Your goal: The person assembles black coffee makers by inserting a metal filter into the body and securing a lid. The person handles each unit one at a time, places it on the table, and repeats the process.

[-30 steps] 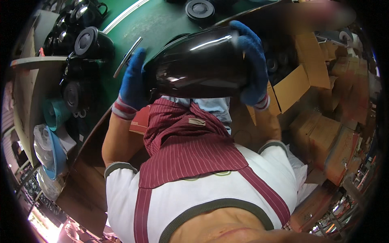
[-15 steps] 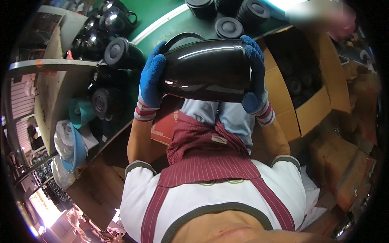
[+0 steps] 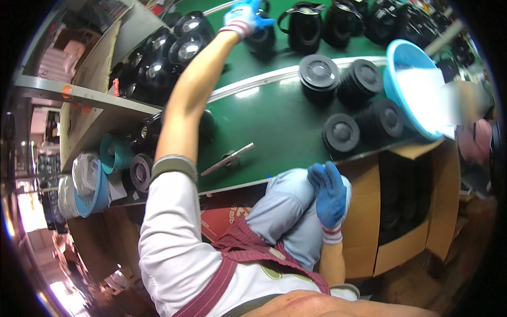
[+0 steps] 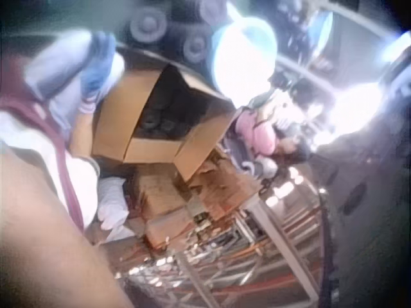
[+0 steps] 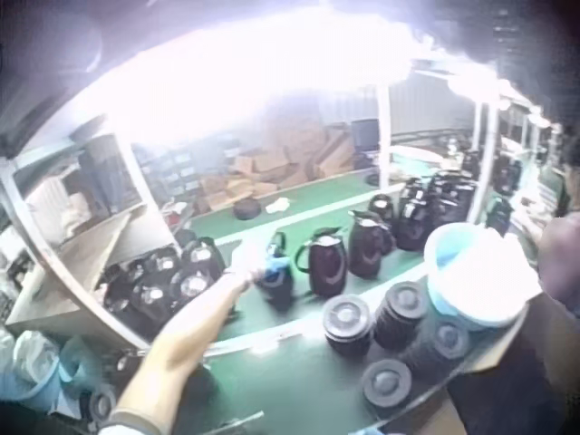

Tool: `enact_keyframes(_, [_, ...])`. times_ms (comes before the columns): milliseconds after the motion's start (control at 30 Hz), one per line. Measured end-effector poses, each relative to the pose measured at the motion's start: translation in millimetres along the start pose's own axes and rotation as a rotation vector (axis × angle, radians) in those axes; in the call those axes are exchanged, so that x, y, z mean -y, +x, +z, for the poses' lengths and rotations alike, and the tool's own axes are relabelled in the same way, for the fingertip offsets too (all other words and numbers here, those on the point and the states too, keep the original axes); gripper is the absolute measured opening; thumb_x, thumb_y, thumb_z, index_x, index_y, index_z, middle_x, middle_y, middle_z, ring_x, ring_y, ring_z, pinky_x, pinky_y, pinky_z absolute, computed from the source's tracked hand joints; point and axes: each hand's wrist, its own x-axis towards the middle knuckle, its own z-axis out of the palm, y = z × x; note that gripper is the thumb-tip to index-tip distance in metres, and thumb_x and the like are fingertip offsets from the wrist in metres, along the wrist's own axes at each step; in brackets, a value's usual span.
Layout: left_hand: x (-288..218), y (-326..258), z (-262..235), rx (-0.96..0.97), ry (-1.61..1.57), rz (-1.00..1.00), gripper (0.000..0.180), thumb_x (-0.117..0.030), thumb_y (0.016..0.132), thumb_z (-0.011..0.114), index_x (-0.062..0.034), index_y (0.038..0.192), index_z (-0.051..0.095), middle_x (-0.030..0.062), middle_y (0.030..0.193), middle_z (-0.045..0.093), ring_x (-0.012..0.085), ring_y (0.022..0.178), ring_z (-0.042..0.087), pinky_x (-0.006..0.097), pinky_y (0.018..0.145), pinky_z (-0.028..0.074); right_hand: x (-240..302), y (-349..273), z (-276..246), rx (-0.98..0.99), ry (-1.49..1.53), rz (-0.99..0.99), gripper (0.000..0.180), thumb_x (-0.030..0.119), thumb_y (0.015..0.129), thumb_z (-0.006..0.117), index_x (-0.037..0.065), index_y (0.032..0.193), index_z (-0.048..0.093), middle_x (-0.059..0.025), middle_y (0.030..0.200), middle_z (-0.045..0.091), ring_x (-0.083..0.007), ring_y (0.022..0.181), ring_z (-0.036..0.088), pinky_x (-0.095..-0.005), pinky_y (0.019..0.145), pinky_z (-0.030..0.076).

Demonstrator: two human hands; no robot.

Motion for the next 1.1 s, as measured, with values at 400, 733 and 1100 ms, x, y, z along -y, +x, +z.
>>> enact_keyframes(400, [78.6, -100.0, -75.2, 0.628, 0.627, -0.300, 0.056, -0.040, 0.079, 0.083, -0.0192, 0.129, 0.071, 0.0174, 0.125, 0.070, 0.0380, 0.115, 0.067, 0.049, 0.099, 0.054, 0.6, 6.9, 6.8, -0.037, -0.176, 0.001, 0.063, 0.045, 0.110, 0.040, 0.001, 0.154, 0.043, -0.0197, 0.147, 0.057, -0.0333, 0.132, 0.059, -0.0479, 0.117, 0.040])
enact_keyframes(733, [56.3, -157.8, -118.5, 0.090, 0.255, 0.116, 0.048, -0.007, 0.078, 0.082, -0.0218, 0.123, 0.074, 0.0090, 0.107, 0.071, 0.0320, 0.102, 0.068, 0.042, 0.091, 0.057, 30.8, 24.1, 59.4, 0.209, -0.747, -0.178, 0.045, 0.015, 0.103, 0.050, -0.008, 0.140, 0.056, -0.0208, 0.141, 0.061, -0.0307, 0.131, 0.058, -0.0391, 0.114, 0.041])
enact_keyframes(1100, [-138.0, -274.8, -237.6, 0.030, -0.155, 0.574, 0.043, -0.007, 0.080, 0.078, -0.0194, 0.121, 0.074, 0.0066, 0.105, 0.071, 0.0281, 0.098, 0.071, 0.036, 0.078, 0.061, 86.1, 53.5, 148.6, 0.446, -1.540, -1.083, 0.055, 0.017, 0.071, 0.091, 0.010, 0.118, 0.064, -0.0177, 0.139, 0.060, -0.0415, 0.135, 0.055, -0.0520, 0.109, 0.049])
